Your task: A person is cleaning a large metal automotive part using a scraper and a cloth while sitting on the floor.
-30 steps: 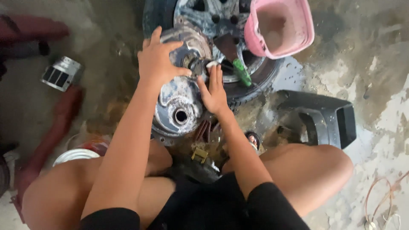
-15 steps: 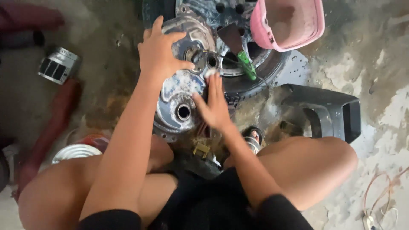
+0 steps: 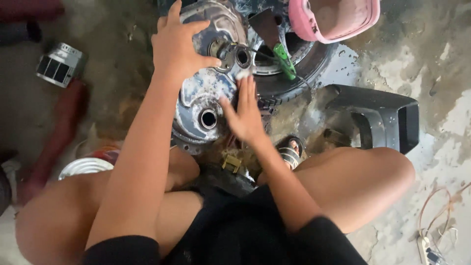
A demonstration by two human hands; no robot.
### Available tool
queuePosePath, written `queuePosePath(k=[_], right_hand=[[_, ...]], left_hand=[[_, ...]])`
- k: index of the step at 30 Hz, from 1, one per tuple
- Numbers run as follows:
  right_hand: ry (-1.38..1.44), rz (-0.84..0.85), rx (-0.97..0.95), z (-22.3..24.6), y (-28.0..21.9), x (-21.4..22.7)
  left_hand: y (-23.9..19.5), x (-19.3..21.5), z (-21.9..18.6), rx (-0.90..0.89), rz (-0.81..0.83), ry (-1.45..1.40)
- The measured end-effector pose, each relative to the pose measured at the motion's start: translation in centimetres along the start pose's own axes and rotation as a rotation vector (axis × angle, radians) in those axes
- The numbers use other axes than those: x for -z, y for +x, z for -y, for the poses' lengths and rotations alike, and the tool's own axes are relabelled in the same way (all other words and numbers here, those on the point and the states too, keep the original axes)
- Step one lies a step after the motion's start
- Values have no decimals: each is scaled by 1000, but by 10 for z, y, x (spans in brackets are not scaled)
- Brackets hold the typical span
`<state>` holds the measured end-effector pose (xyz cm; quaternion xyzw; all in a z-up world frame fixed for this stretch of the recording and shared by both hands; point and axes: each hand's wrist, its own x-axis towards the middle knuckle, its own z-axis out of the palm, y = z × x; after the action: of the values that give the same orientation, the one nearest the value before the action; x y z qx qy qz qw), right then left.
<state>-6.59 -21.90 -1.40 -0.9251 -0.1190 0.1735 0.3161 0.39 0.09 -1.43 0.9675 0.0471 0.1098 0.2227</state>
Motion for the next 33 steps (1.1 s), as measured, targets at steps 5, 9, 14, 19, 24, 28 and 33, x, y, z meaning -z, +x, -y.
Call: queuePosePath(k=[5, 9, 14, 19, 24, 28, 33], right_hand=[[8, -39, -31, -31, 43, -7], [-39, 90, -60, 12, 3, 12], [3, 47, -59, -28, 43, -1], [-20, -13, 63, -9, 4, -4], [13, -144, 67, -45, 62, -14], [-14, -39, 3, -8, 9, -3], [30, -146, 106, -44, 63, -13]], left_hand=[[-2, 8, -5, -24, -20, -31], [2, 6, -6, 3, 7, 0], [-4, 6, -3, -37, -26, -7], [3, 6, -4, -11, -43, -31], [-2, 12, -9, -45, -78, -27], [2, 9, -9, -3, -35, -44], [2, 8, -2, -100, -123, 31]])
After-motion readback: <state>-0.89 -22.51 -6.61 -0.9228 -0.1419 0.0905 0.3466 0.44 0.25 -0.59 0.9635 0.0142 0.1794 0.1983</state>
